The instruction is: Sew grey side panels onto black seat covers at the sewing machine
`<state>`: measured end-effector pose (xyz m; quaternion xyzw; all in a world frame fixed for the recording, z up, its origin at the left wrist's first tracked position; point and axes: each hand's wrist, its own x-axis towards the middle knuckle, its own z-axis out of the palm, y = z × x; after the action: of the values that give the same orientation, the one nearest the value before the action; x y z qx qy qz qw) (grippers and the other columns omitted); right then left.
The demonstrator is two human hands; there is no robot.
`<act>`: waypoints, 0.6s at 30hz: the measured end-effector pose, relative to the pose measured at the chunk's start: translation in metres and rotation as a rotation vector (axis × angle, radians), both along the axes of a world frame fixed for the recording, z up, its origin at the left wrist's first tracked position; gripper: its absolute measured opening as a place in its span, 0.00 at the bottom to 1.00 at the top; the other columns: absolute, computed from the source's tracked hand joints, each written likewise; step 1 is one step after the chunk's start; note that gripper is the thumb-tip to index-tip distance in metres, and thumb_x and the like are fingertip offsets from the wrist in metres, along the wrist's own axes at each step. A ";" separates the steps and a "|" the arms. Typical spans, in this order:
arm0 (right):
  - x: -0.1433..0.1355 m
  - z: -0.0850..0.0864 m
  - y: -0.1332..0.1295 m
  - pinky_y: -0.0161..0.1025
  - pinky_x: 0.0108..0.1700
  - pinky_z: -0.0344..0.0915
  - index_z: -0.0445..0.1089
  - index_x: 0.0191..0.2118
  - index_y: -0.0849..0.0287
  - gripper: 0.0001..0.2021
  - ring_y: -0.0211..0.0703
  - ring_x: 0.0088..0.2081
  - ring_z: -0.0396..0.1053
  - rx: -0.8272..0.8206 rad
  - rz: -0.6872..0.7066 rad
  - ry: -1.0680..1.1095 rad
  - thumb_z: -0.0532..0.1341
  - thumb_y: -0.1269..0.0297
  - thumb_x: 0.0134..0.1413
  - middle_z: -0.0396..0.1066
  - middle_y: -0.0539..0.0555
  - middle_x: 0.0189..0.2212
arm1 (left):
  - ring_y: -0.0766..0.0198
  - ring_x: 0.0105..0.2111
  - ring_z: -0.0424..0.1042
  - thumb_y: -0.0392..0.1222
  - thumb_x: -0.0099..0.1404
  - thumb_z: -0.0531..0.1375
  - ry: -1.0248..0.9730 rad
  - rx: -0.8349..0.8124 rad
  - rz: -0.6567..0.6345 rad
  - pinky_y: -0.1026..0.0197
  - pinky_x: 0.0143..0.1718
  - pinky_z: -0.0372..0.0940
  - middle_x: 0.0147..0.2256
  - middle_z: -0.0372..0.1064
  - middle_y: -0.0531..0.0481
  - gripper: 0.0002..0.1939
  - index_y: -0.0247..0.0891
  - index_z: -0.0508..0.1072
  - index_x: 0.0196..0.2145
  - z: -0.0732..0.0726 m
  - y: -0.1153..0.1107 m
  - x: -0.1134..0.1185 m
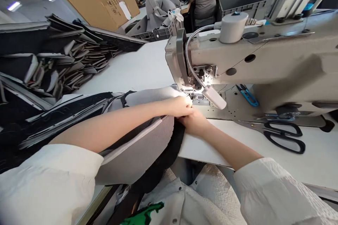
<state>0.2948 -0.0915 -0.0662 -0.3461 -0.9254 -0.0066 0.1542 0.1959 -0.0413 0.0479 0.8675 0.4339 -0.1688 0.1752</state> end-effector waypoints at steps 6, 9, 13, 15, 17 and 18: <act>0.009 0.001 -0.002 0.47 0.54 0.60 0.70 0.47 0.71 0.15 0.53 0.48 0.68 0.165 0.023 -0.167 0.52 0.75 0.56 0.70 0.70 0.44 | 0.56 0.31 0.70 0.54 0.60 0.52 0.130 0.045 0.101 0.60 0.29 0.63 0.30 0.71 0.42 0.20 0.34 0.72 0.31 -0.041 0.032 -0.029; 0.015 0.000 -0.012 0.48 0.53 0.64 0.70 0.47 0.75 0.15 0.55 0.48 0.69 0.223 0.066 -0.172 0.53 0.76 0.56 0.70 0.72 0.46 | 0.53 0.34 0.72 0.41 0.59 0.53 0.129 0.161 0.048 0.58 0.32 0.63 0.34 0.72 0.42 0.15 0.34 0.70 0.42 -0.043 0.018 -0.036; 0.011 -0.004 -0.020 0.52 0.53 0.64 0.69 0.48 0.78 0.17 0.60 0.50 0.68 0.204 -0.012 -0.103 0.53 0.75 0.56 0.68 0.74 0.48 | 0.54 0.33 0.73 0.34 0.61 0.50 0.141 0.264 -0.077 0.58 0.33 0.63 0.38 0.73 0.44 0.29 0.37 0.54 0.60 -0.045 0.009 -0.040; 0.006 -0.005 -0.024 0.54 0.53 0.63 0.68 0.50 0.80 0.18 0.62 0.51 0.66 0.173 -0.056 -0.082 0.53 0.74 0.56 0.66 0.75 0.49 | 0.55 0.32 0.73 0.33 0.63 0.49 0.165 0.237 -0.159 0.59 0.32 0.63 0.38 0.73 0.45 0.31 0.38 0.48 0.63 -0.046 0.012 -0.041; 0.002 -0.007 -0.026 0.56 0.54 0.63 0.66 0.51 0.80 0.19 0.63 0.53 0.65 0.143 -0.084 -0.072 0.53 0.74 0.56 0.65 0.76 0.51 | 0.55 0.32 0.73 0.31 0.61 0.50 0.198 0.198 -0.215 0.60 0.31 0.62 0.37 0.73 0.45 0.34 0.36 0.45 0.64 -0.046 0.015 -0.041; 0.000 -0.007 -0.027 0.56 0.54 0.62 0.66 0.51 0.80 0.19 0.63 0.53 0.65 0.132 -0.094 -0.069 0.52 0.74 0.56 0.65 0.76 0.51 | 0.55 0.32 0.73 0.29 0.60 0.51 0.214 0.181 -0.223 0.60 0.30 0.62 0.37 0.73 0.44 0.36 0.36 0.45 0.65 -0.045 0.017 -0.040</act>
<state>0.2951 -0.1189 -0.0736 -0.3779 -0.9104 -0.0867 0.1443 0.1558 -0.0248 0.0028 0.8995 0.3646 -0.2389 0.0292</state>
